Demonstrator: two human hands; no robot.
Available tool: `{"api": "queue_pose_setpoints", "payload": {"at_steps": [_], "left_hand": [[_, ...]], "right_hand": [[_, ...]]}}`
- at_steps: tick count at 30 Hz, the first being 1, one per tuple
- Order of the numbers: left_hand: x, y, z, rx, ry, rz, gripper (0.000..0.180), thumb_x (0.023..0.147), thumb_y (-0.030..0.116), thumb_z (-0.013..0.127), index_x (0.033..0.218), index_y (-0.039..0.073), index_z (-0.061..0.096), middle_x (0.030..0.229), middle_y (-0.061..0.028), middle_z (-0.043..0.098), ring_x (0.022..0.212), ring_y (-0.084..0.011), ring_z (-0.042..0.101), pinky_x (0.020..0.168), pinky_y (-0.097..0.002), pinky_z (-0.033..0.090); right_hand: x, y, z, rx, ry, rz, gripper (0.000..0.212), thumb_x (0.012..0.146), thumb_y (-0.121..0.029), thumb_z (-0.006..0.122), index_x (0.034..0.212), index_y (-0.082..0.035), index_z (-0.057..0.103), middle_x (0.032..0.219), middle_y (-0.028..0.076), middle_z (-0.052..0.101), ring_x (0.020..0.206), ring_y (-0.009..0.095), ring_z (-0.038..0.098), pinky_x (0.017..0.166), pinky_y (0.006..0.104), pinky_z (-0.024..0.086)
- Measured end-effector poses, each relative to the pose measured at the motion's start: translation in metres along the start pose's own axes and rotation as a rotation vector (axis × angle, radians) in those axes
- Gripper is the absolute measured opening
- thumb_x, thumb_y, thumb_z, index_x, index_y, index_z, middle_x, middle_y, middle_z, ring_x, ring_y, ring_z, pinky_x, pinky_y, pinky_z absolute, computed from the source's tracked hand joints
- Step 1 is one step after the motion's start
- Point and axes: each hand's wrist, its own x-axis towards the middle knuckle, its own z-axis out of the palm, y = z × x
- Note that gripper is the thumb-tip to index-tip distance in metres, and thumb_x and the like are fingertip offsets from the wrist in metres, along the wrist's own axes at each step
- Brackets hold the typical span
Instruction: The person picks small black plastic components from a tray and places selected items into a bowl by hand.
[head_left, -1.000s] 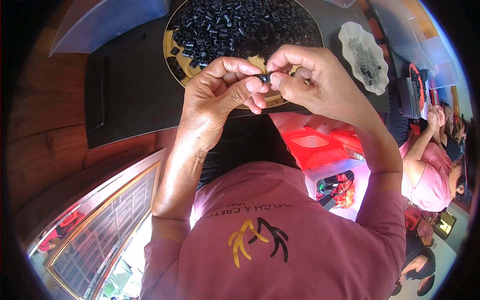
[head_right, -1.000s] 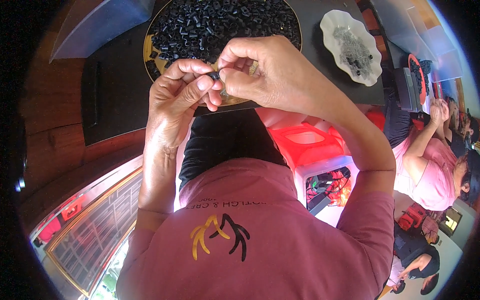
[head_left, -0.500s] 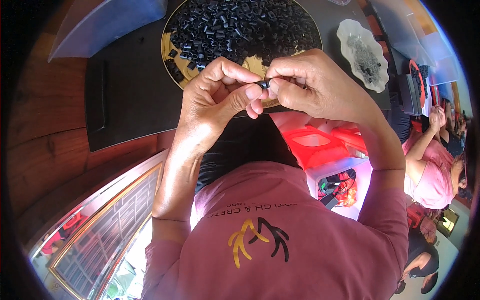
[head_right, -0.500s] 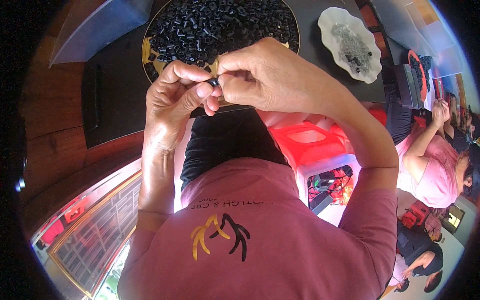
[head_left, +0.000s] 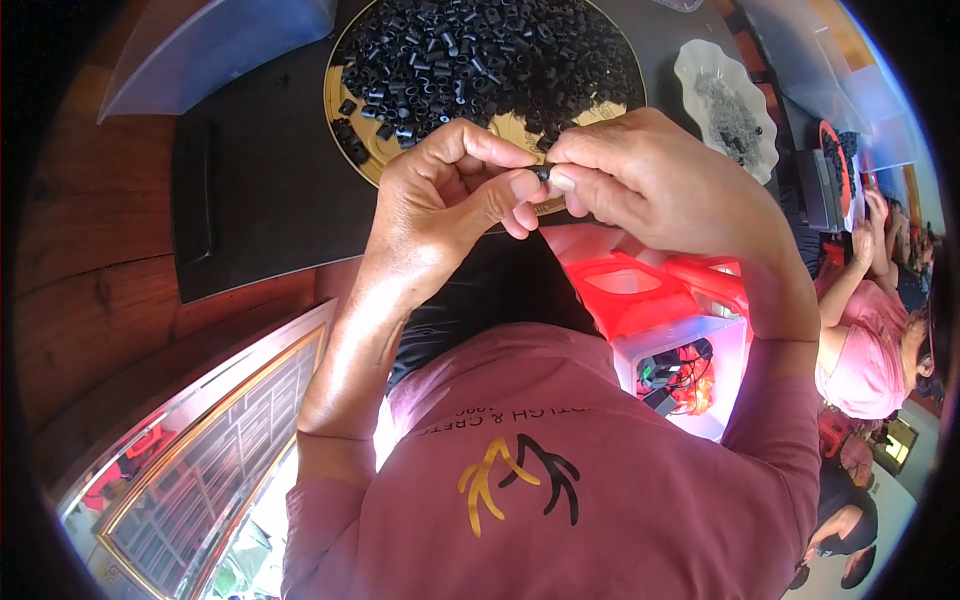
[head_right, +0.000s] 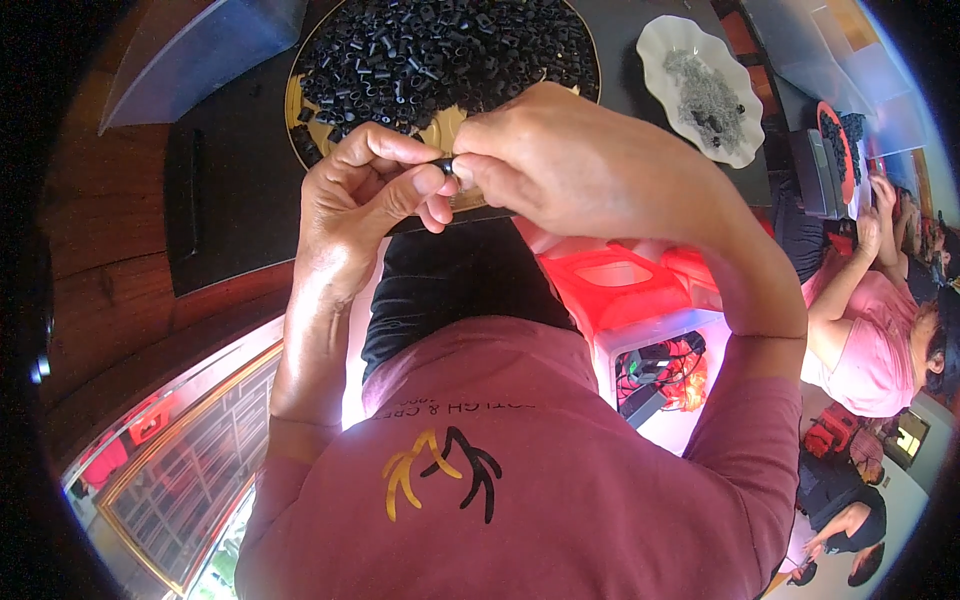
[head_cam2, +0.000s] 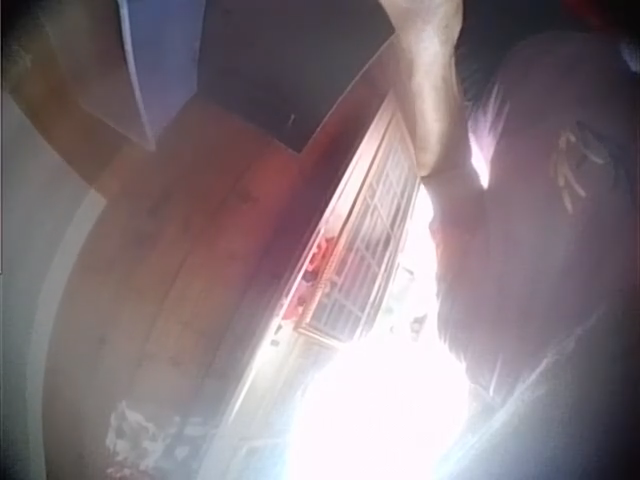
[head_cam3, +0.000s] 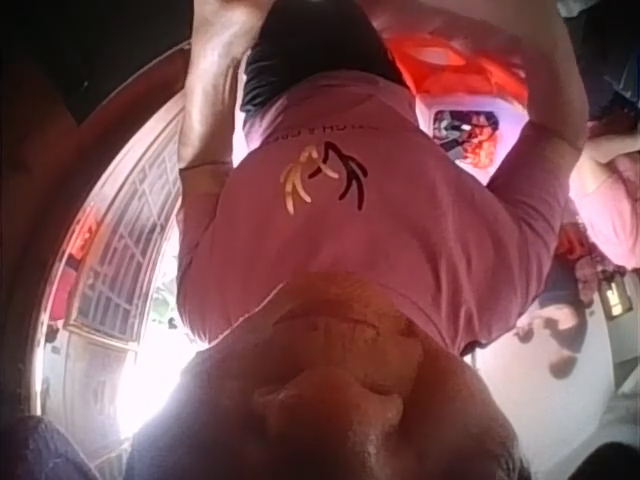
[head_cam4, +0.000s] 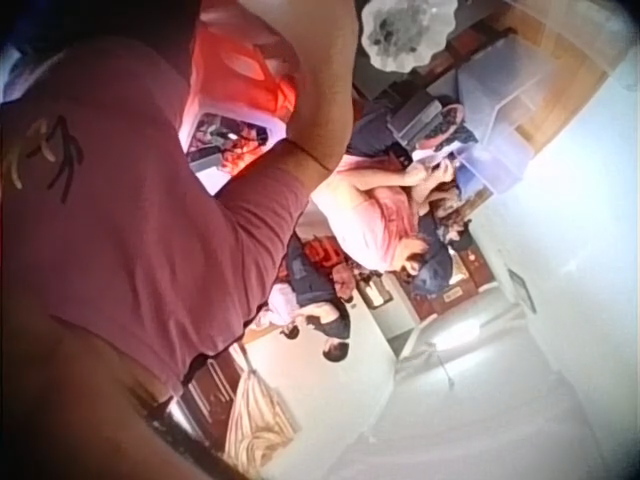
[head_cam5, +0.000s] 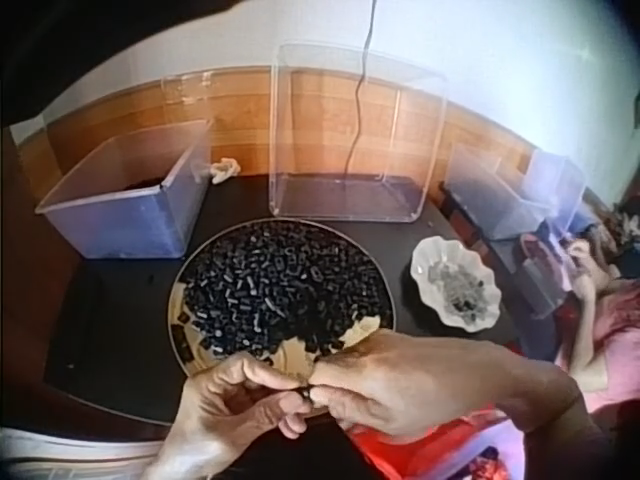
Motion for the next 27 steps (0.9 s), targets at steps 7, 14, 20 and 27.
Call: {"api": "queue_pose_setpoints", "payload": {"at_steps": [7, 14, 20, 27], "left_hand": [[-0.003, 0.008, -0.002, 0.009, -0.028, -0.034, 0.016, 0.088, 0.003, 0.068, 0.102, -0.003, 0.063, 0.087, -0.0113, 0.068, 0.072, -0.0135, 0.066, 0.063, -0.0243, 0.054], [-0.003, 0.006, -0.007, 0.029, -0.002, -0.071, 0.015, 0.088, 0.006, 0.069, 0.102, 0.001, 0.066, 0.087, -0.0073, 0.068, 0.071, -0.0117, 0.065, 0.059, -0.0217, 0.051], [-0.002, 0.002, -0.003, -0.157, 0.023, -0.068, 0.019, 0.086, 0.007, 0.071, 0.103, 0.003, 0.065, 0.090, -0.0061, 0.067, 0.072, -0.0110, 0.063, 0.060, -0.0215, 0.050], [0.001, 0.006, 0.002, -0.225, 0.080, -0.065, 0.058, 0.084, 0.002, 0.072, 0.131, 0.000, 0.038, 0.095, -0.0125, 0.066, 0.077, -0.0148, 0.064, 0.065, -0.0254, 0.052]], "right_hand": [[-0.002, 0.013, -0.003, 0.386, -0.142, 0.104, 0.022, 0.097, -0.018, 0.055, 0.091, 0.001, 0.063, 0.072, 0.007, 0.065, 0.060, 0.014, 0.063, 0.056, 0.0265, 0.050], [0.001, 0.026, 0.016, 0.727, 0.028, 0.068, 0.019, 0.092, -0.012, 0.064, 0.108, -0.001, 0.062, 0.091, 0.004, 0.065, 0.083, 0.011, 0.063, 0.067, 0.0241, 0.052], [0.002, 0.027, 0.026, 0.679, 0.171, -0.112, 0.036, 0.090, -0.005, 0.066, 0.124, -0.001, 0.056, 0.114, 0.009, 0.060, 0.102, 0.014, 0.061, 0.087, 0.0265, 0.050], [0.005, 0.035, 0.020, 0.415, 0.143, -0.227, 0.035, 0.088, -0.017, 0.067, 0.120, -0.003, 0.064, 0.134, 0.012, 0.050, 0.115, 0.021, 0.057, 0.089, 0.0302, 0.051]]}}
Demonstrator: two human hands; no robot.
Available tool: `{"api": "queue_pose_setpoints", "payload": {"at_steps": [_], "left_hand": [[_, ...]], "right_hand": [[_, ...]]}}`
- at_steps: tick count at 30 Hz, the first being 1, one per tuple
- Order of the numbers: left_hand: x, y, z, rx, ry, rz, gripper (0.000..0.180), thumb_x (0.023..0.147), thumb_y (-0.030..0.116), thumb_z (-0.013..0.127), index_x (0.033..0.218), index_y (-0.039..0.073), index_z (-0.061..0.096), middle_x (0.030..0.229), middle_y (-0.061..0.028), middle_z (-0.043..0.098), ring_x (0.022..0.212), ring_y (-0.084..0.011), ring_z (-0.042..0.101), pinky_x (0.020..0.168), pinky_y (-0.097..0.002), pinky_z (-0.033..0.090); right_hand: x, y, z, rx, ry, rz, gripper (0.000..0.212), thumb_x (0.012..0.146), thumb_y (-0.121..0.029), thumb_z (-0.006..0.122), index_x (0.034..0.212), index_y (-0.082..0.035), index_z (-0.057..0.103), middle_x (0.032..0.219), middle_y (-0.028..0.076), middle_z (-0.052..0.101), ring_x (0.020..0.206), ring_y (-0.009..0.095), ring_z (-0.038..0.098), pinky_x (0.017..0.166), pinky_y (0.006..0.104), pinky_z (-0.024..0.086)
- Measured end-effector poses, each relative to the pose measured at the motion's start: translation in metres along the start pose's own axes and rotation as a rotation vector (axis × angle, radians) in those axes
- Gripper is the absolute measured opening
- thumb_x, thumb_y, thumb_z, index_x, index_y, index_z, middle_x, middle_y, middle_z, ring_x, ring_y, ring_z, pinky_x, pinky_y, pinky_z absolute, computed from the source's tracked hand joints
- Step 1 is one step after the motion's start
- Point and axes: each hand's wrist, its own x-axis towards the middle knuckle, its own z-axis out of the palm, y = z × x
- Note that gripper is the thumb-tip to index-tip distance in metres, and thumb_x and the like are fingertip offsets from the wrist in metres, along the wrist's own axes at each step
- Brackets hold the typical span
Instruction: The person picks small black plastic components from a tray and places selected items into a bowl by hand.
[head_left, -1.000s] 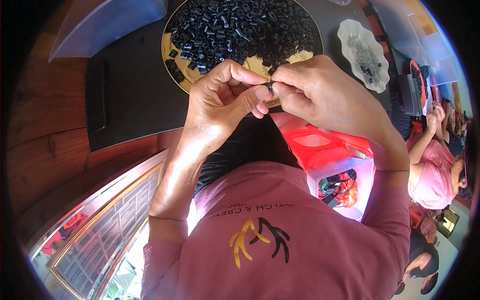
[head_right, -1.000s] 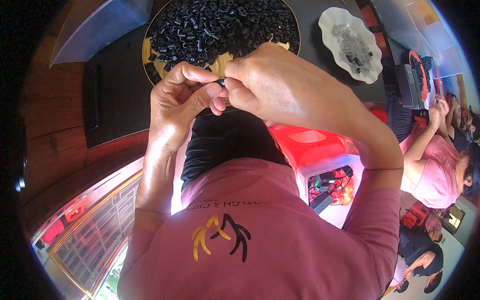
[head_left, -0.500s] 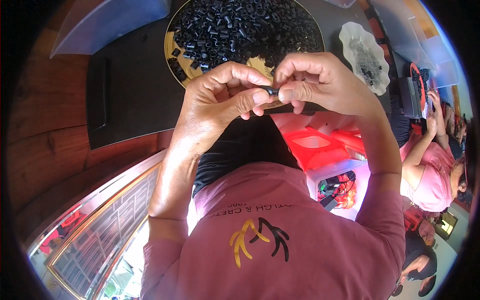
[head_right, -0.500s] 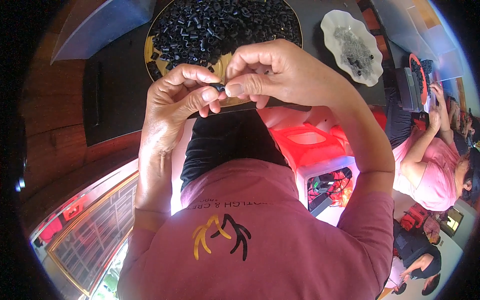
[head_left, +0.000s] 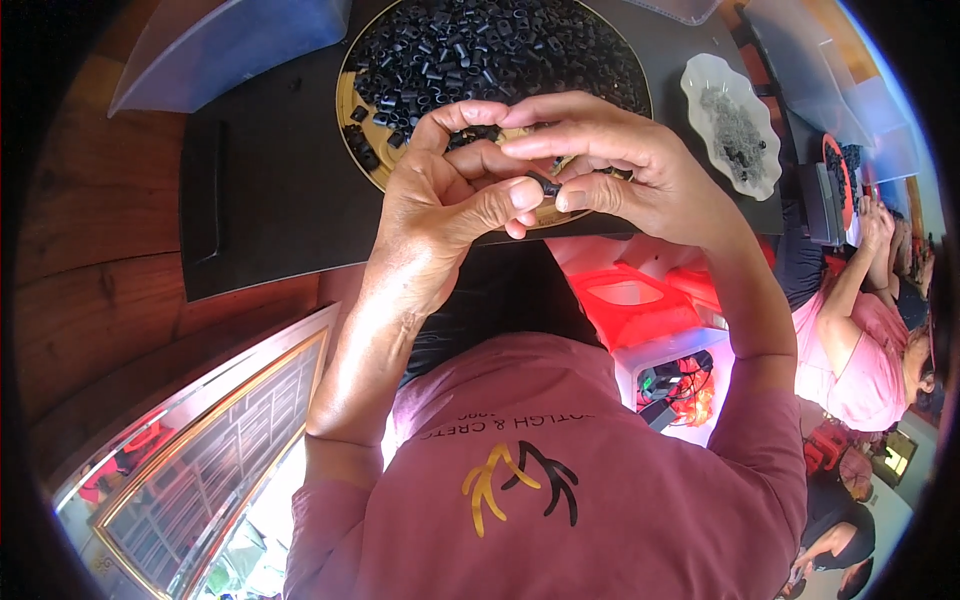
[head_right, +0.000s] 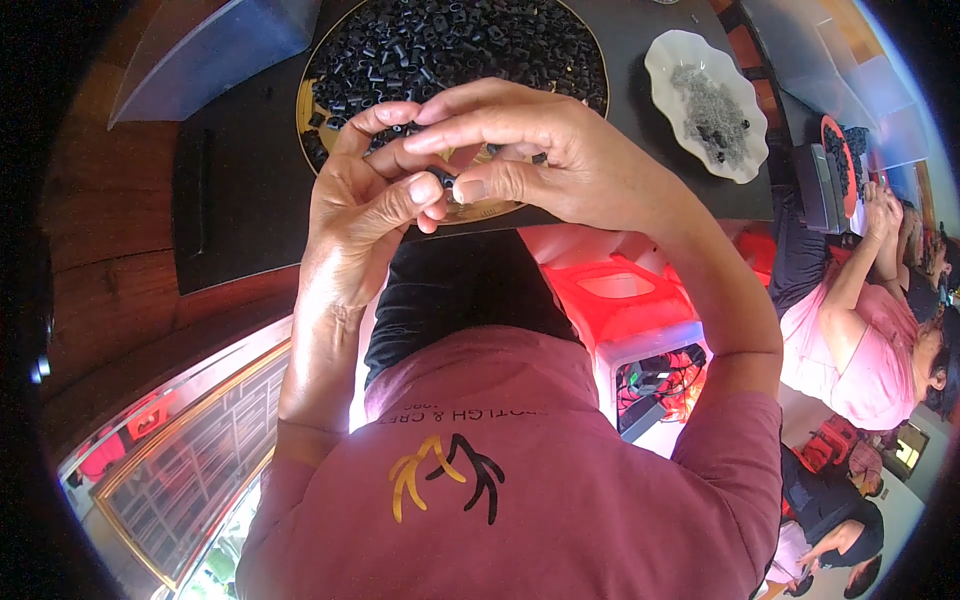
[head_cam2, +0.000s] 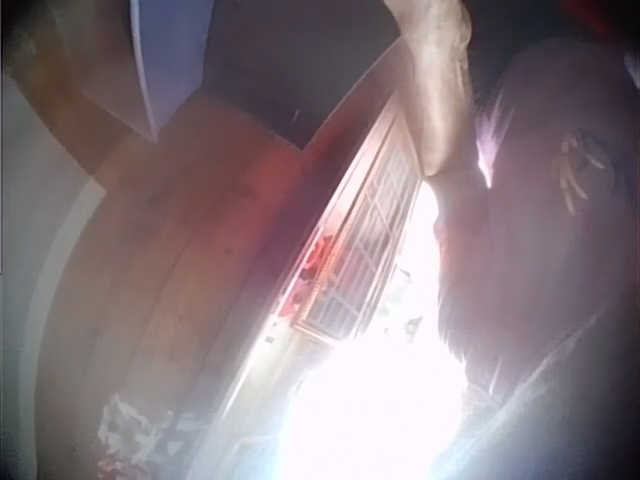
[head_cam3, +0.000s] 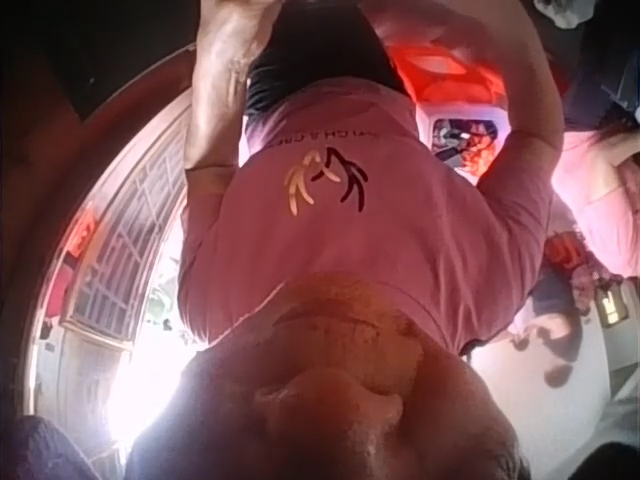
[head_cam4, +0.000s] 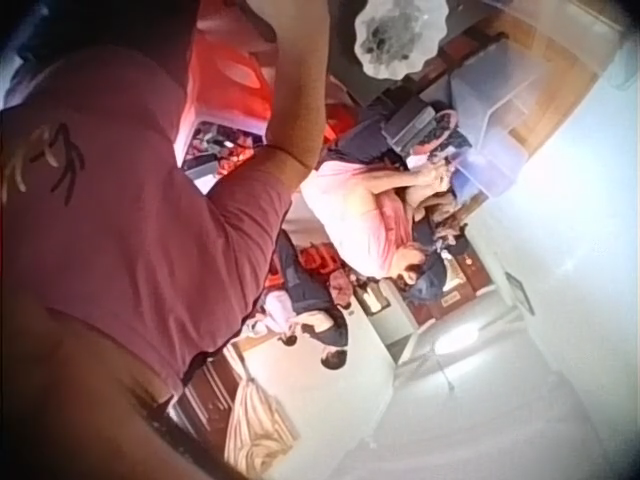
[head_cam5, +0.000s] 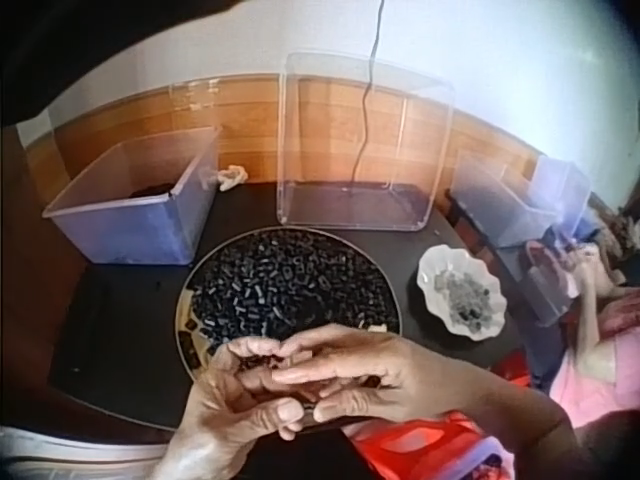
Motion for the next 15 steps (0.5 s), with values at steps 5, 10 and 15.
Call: {"api": "queue_pose_setpoints", "payload": {"at_steps": [5, 10, 15], "left_hand": [[-0.0005, -0.0047, -0.0009, -0.023, -0.007, 0.029, 0.067, 0.083, 0.002, 0.072, 0.137, -0.002, 0.032, 0.093, -0.0127, 0.065, 0.079, -0.0163, 0.064, 0.065, -0.0267, 0.052], [0.0011, -0.0045, -0.0007, -0.071, -0.031, -0.036, 0.076, 0.083, 0.002, 0.073, 0.143, -0.001, 0.026, 0.091, -0.0136, 0.065, 0.078, -0.0175, 0.064, 0.064, -0.0264, 0.051], [0.0030, -0.0028, -0.0032, -0.002, -0.050, -0.029, 0.078, 0.082, 0.003, 0.074, 0.144, -0.001, 0.026, 0.091, -0.0140, 0.065, 0.076, -0.0181, 0.065, 0.063, -0.0266, 0.052]], "right_hand": [[0.0026, -0.0001, 0.0026, -0.034, -0.029, -0.040, 0.030, 0.090, -0.013, 0.064, 0.118, -0.003, 0.065, 0.132, 0.014, 0.051, 0.114, 0.022, 0.059, 0.093, 0.0317, 0.050], [0.0020, 0.0009, 0.0071, 0.161, -0.014, -0.009, 0.024, 0.092, -0.010, 0.063, 0.114, -0.002, 0.065, 0.129, 0.014, 0.053, 0.109, 0.022, 0.061, 0.093, 0.0317, 0.049], [0.0036, 0.0028, 0.0031, 0.025, -0.059, -0.091, 0.022, 0.092, -0.011, 0.061, 0.111, -0.001, 0.063, 0.129, 0.015, 0.051, 0.109, 0.022, 0.059, 0.089, 0.0332, 0.053]]}}
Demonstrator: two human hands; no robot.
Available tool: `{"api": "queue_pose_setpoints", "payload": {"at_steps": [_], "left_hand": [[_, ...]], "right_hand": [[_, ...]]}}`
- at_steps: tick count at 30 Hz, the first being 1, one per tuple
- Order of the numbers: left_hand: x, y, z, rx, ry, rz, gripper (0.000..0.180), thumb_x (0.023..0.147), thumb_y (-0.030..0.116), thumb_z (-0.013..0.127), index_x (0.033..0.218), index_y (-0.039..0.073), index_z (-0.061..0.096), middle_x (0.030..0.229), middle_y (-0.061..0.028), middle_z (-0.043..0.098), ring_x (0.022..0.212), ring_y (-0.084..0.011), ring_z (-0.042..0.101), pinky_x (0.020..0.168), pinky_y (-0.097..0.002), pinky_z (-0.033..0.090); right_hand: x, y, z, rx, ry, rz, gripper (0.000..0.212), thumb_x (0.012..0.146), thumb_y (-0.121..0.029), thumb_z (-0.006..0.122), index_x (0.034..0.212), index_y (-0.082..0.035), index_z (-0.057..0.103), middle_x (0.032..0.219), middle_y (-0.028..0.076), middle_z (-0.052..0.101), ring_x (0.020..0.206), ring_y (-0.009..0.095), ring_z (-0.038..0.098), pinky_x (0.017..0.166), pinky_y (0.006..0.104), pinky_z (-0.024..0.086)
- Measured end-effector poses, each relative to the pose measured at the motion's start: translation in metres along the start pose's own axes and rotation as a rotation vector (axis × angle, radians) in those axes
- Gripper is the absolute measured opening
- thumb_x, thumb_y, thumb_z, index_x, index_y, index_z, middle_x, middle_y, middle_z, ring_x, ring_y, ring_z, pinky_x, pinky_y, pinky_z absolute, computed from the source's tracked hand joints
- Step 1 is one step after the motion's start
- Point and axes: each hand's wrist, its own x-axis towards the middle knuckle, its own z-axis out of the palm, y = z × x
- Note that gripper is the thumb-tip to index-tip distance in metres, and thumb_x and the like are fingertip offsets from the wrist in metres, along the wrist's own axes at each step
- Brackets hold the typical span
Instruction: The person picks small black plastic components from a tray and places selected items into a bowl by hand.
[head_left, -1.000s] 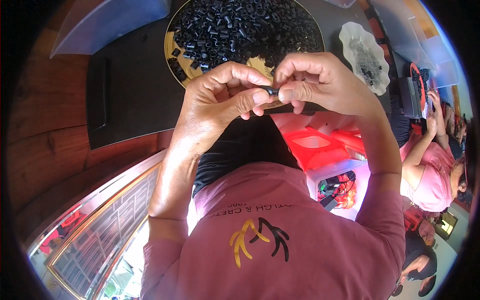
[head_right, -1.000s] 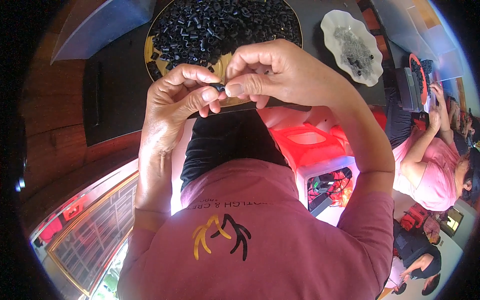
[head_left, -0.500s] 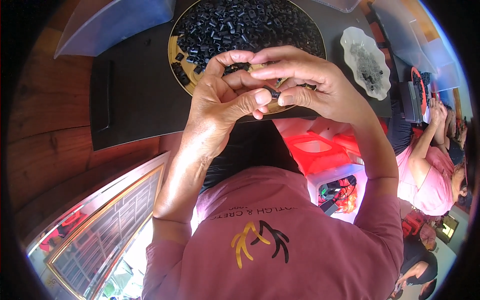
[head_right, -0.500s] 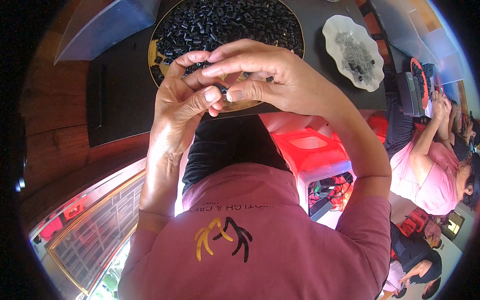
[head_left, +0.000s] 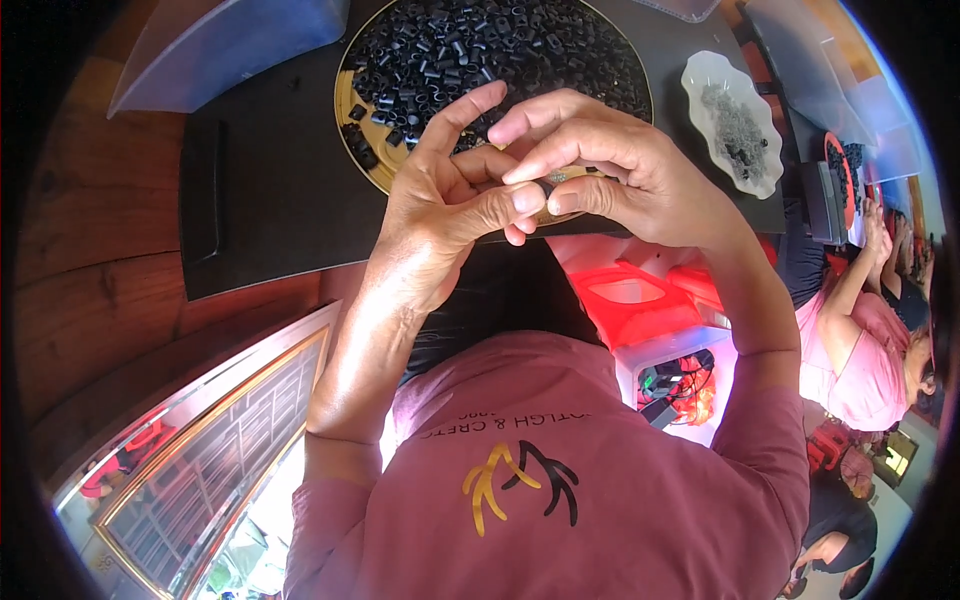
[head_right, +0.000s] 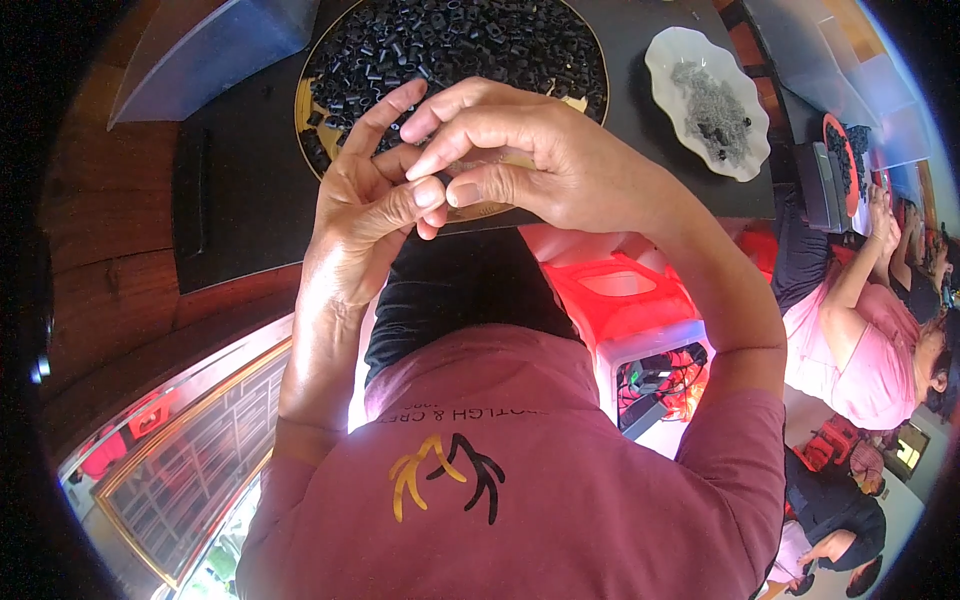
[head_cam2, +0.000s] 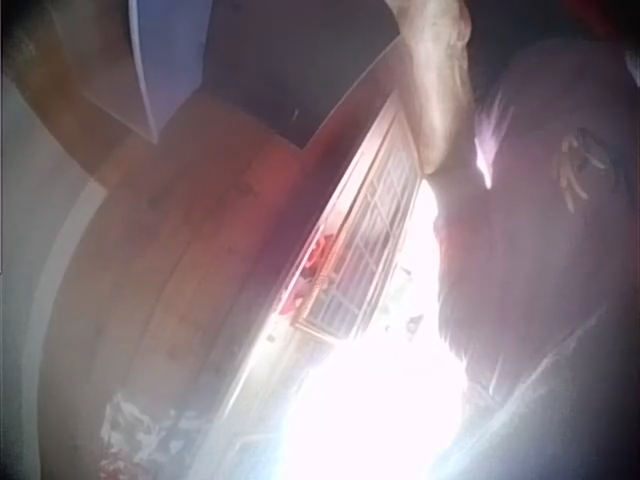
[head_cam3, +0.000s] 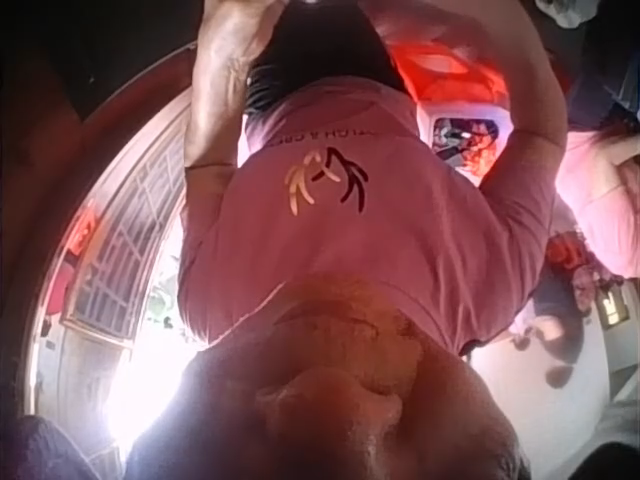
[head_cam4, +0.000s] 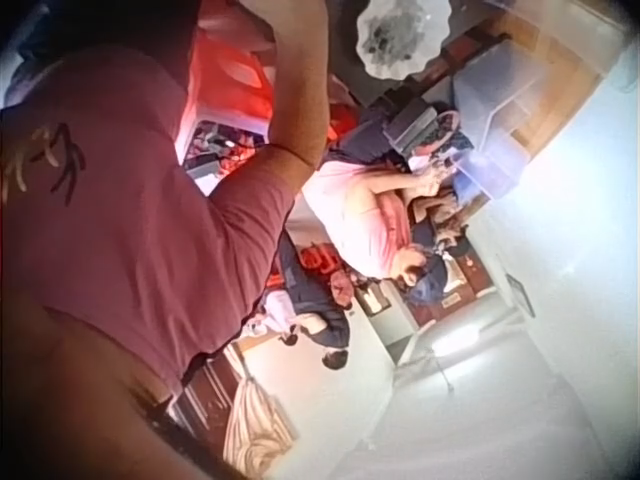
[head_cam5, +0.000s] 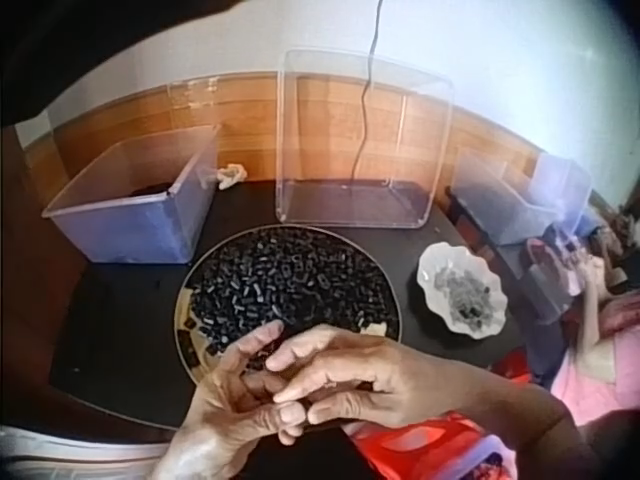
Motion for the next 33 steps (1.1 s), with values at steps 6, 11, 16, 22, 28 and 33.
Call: {"api": "queue_pose_setpoints", "payload": {"at_steps": [6, 11, 16, 22, 28, 33], "left_hand": [[0.003, 0.000, -0.004, 0.057, -0.003, 0.062, 0.075, 0.085, 0.003, 0.071, 0.144, -0.003, 0.026, 0.094, -0.0167, 0.067, 0.079, -0.0203, 0.068, 0.068, -0.0283, 0.056], [0.000, 0.003, -0.004, 0.028, -0.061, 0.054, 0.070, 0.088, 0.005, 0.067, 0.143, -0.004, 0.025, 0.094, -0.0185, 0.068, 0.083, -0.0232, 0.069, 0.072, -0.0308, 0.058], [-0.005, 0.004, 0.002, -0.012, -0.034, 0.023, 0.058, 0.091, 0.009, 0.065, 0.137, -0.004, 0.031, 0.096, -0.0202, 0.067, 0.082, -0.0245, 0.069, 0.068, -0.0295, 0.058], [-0.007, -0.001, 0.012, -0.095, 0.018, -0.011, 0.028, 0.093, 0.020, 0.064, 0.114, 0.002, 0.057, 0.088, -0.0086, 0.065, 0.066, -0.0139, 0.062, 0.050, -0.0188, 0.044], [-0.006, 0.006, 0.010, -0.099, 0.022, -0.154, 0.020, 0.090, 0.018, 0.069, 0.101, 0.003, 0.065, 0.076, -0.0040, 0.064, 0.054, -0.0079, 0.057, 0.044, -0.0175, 0.038], [-0.001, 0.002, 0.007, -0.218, -0.080, -0.264, 0.024, 0.089, 0.026, 0.071, 0.095, 0.003, 0.064, 0.076, -0.0017, 0.063, 0.057, -0.0093, 0.058, 0.046, -0.0179, 0.038]], "right_hand": [[0.003, -0.005, 0.006, -0.048, 0.094, 0.046, 0.019, 0.089, -0.006, 0.064, 0.107, -0.003, 0.066, 0.122, 0.011, 0.057, 0.115, 0.023, 0.056, 0.097, 0.0339, 0.045], [-0.001, -0.001, 0.005, 0.019, 0.127, 0.020, 0.022, 0.089, -0.007, 0.065, 0.110, -0.003, 0.065, 0.126, 0.012, 0.056, 0.121, 0.024, 0.052, 0.101, 0.0343, 0.042], [-0.006, 0.003, 0.003, 0.181, 0.126, 0.002, 0.026, 0.090, -0.008, 0.064, 0.115, 0.000, 0.062, 0.134, 0.014, 0.049, 0.128, 0.023, 0.046, 0.104, 0.0352, 0.039], [-0.005, 0.006, 0.003, 0.215, 0.154, -0.037, 0.025, 0.091, -0.007, 0.062, 0.116, -0.001, 0.060, 0.137, 0.016, 0.045, 0.129, 0.024, 0.045, 0.105, 0.0353, 0.038], [0.008, -0.008, 0.002, -0.203, 0.147, -0.138, 0.021, 0.086, -0.001, 0.063, 0.106, -0.001, 0.058, 0.123, 0.016, 0.055, 0.118, 0.029, 0.054, 0.098, 0.0379, 0.044], [0.004, -0.011, 0.002, -0.308, 0.152, -0.145, 0.020, 0.086, -0.008, 0.066, 0.103, 0.000, 0.059, 0.111, 0.014, 0.059, 0.106, 0.030, 0.059, 0.091, 0.0378, 0.047]]}}
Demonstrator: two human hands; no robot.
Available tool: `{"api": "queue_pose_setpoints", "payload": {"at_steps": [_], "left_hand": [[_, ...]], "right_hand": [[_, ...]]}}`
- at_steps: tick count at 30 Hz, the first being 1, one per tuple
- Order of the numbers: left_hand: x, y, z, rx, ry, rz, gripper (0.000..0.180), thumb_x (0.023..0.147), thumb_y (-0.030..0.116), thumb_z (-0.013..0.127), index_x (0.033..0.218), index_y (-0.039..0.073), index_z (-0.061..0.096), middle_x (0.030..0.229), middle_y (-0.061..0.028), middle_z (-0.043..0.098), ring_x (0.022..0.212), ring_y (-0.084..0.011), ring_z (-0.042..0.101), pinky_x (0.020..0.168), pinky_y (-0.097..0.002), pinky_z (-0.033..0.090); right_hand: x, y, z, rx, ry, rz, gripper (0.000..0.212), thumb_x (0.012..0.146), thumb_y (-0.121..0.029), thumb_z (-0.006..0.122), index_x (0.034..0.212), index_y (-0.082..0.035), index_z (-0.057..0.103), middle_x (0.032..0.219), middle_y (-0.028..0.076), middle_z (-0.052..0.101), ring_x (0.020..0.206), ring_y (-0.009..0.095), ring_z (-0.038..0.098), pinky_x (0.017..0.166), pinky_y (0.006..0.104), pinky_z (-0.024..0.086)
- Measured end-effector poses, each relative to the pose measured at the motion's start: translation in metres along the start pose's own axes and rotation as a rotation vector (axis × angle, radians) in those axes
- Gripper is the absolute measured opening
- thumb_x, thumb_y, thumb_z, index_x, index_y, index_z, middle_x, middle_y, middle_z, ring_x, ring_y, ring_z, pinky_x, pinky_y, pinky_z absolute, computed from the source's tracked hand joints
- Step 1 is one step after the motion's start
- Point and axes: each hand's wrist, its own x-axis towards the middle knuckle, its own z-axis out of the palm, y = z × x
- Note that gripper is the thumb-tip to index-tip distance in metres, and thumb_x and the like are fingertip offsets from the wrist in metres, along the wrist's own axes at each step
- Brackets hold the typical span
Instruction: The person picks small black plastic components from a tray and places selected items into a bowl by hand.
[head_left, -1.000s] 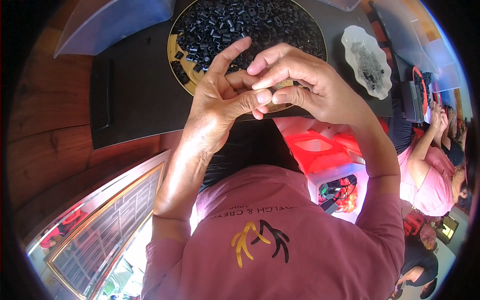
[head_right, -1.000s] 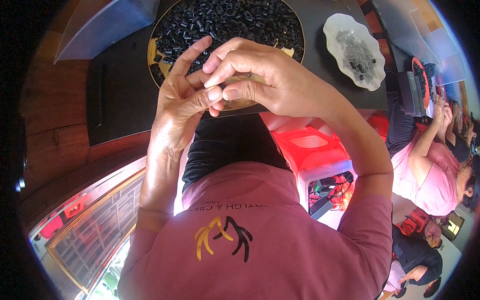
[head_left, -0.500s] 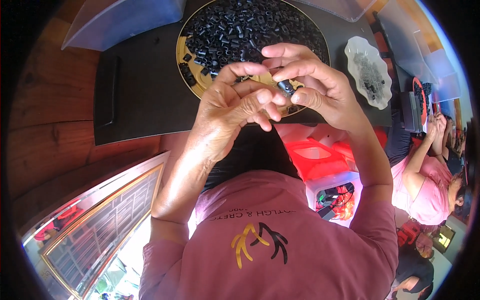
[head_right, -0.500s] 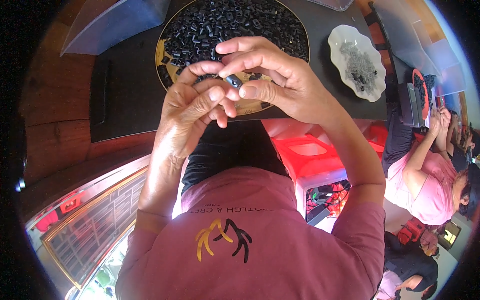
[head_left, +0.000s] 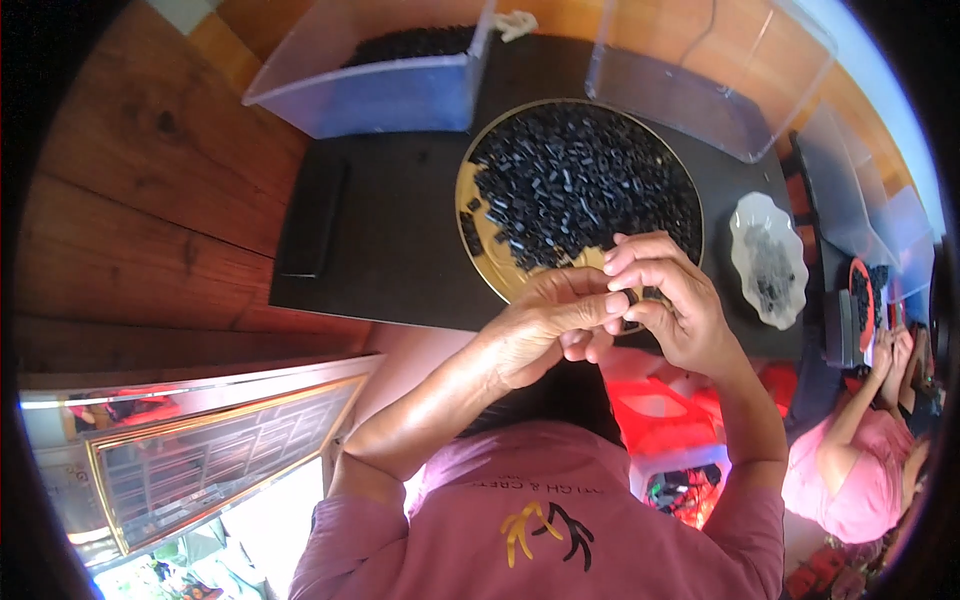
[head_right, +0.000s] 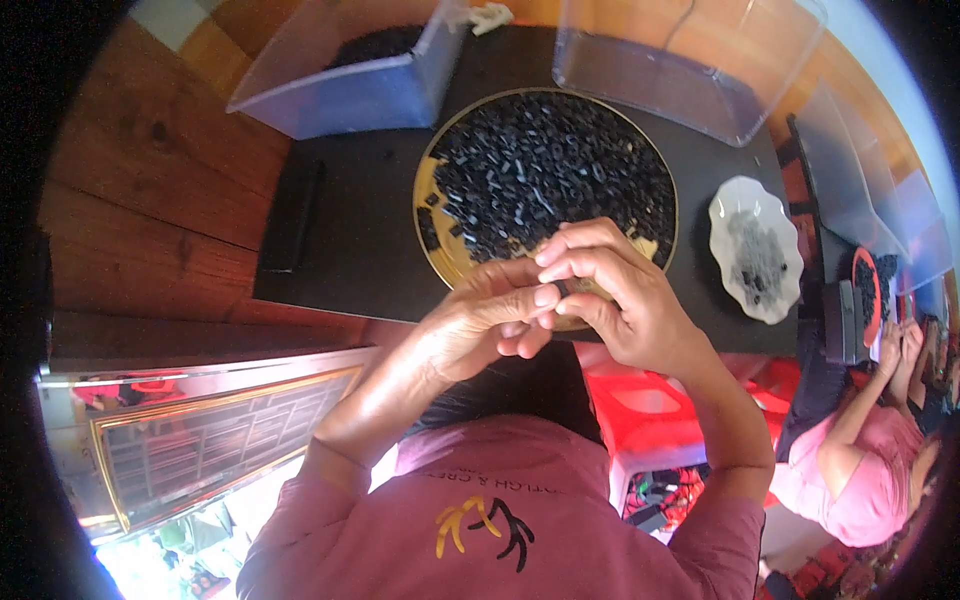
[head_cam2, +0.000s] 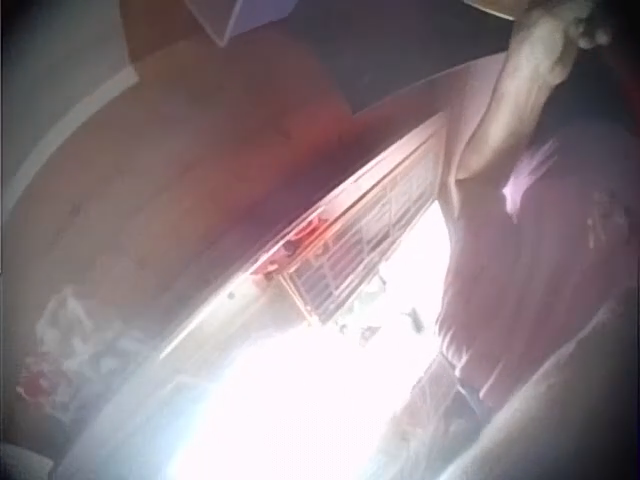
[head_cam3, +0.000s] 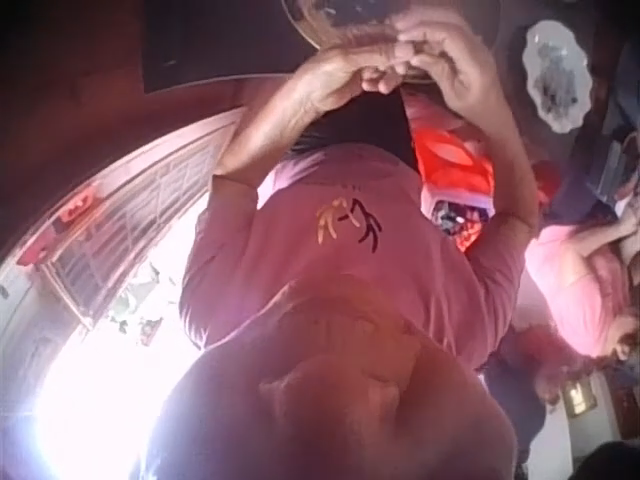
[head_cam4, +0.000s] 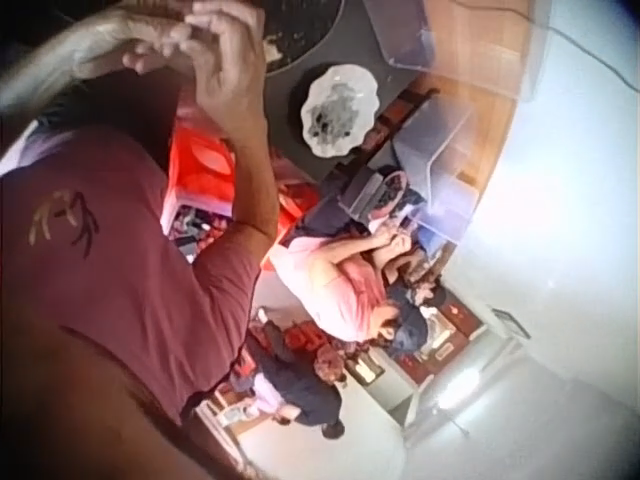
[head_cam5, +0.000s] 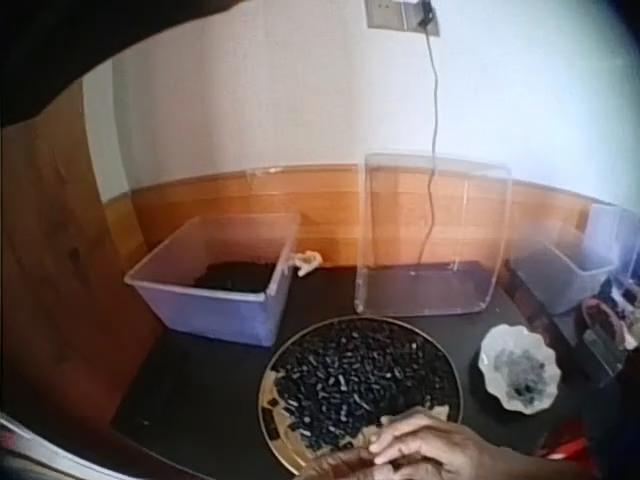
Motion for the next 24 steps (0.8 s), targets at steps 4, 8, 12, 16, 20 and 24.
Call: {"api": "queue_pose_setpoints", "payload": {"at_steps": [4, 8, 12, 16, 20, 24], "left_hand": [[0.002, 0.025, 0.003, 0.098, 0.033, 0.082, 0.022, 0.090, 0.026, 0.067, 0.095, 0.005, 0.059, 0.079, -0.0040, 0.066, 0.056, -0.0114, 0.059, 0.045, -0.0193, 0.039], [0.007, 0.114, -0.004, 0.753, 0.235, 0.611, 0.011, 0.088, 0.011, 0.059, 0.088, 0.001, 0.064, 0.084, -0.0084, 0.069, 0.064, -0.0153, 0.065, 0.052, -0.0242, 0.047], [0.015, 0.201, -0.035, 0.941, 0.535, 0.834, 0.020, 0.087, 0.019, 0.071, 0.102, 0.006, 0.066, 0.091, -0.0035, 0.067, 0.082, -0.0104, 0.059, 0.074, -0.0251, 0.044], [0.010, 0.204, -0.038, 0.954, 0.590, 0.955, 0.044, 0.088, 0.021, 0.071, 0.123, -0.001, 0.054, 0.117, -0.0082, 0.058, 0.113, -0.0184, 0.053, 0.097, -0.0291, 0.040], [-0.008, 0.149, -0.038, 0.894, 0.637, 1.067, 0.032, 0.089, 0.016, 0.067, 0.116, -0.002, 0.060, 0.111, -0.0122, 0.065, 0.099, -0.0185, 0.062, 0.087, -0.0291, 0.048], [-0.027, 0.088, -0.041, 0.728, 0.568, 0.908, 0.027, 0.092, 0.010, 0.063, 0.115, -0.004, 0.060, 0.105, -0.0132, 0.068, 0.093, -0.0157, 0.065, 0.080, -0.0259, 0.051]], "right_hand": [[0.005, -0.006, -0.001, 0.041, 0.068, 0.058, 0.041, 0.084, -0.013, 0.069, 0.121, 0.000, 0.057, 0.133, 0.017, 0.051, 0.124, 0.031, 0.050, 0.103, 0.0399, 0.040], [0.000, -0.009, -0.006, -0.097, 0.072, 0.145, 0.040, 0.085, -0.009, 0.068, 0.123, -0.002, 0.058, 0.137, 0.017, 0.049, 0.125, 0.030, 0.051, 0.104, 0.0389, 0.040], [-0.001, 0.002, -0.006, -0.174, 0.075, 0.150, 0.025, 0.087, -0.004, 0.065, 0.112, -0.003, 0.065, 0.128, 0.015, 0.055, 0.115, 0.028, 0.057, 0.094, 0.0348, 0.048], [0.001, 0.009, 0.002, -0.067, 0.101, 0.305, 0.016, 0.086, -0.003, 0.066, 0.102, -0.002, 0.068, 0.105, 0.011, 0.064, 0.089, 0.021, 0.065, 0.075, 0.0310, 0.053], [0.006, 0.021, 0.019, -0.248, 0.040, 0.171, 0.010, 0.086, -0.014, 0.066, 0.092, -0.007, 0.070, 0.089, 0.006, 0.064, 0.079, 0.024, 0.064, 0.068, 0.0319, 0.053], [0.008, 0.031, 0.032, -0.456, -0.029, 0.049, 0.010, 0.082, -0.015, 0.068, 0.089, -0.009, 0.071, 0.085, 0.004, 0.063, 0.079, 0.022, 0.064, 0.066, 0.0343, 0.053]]}}
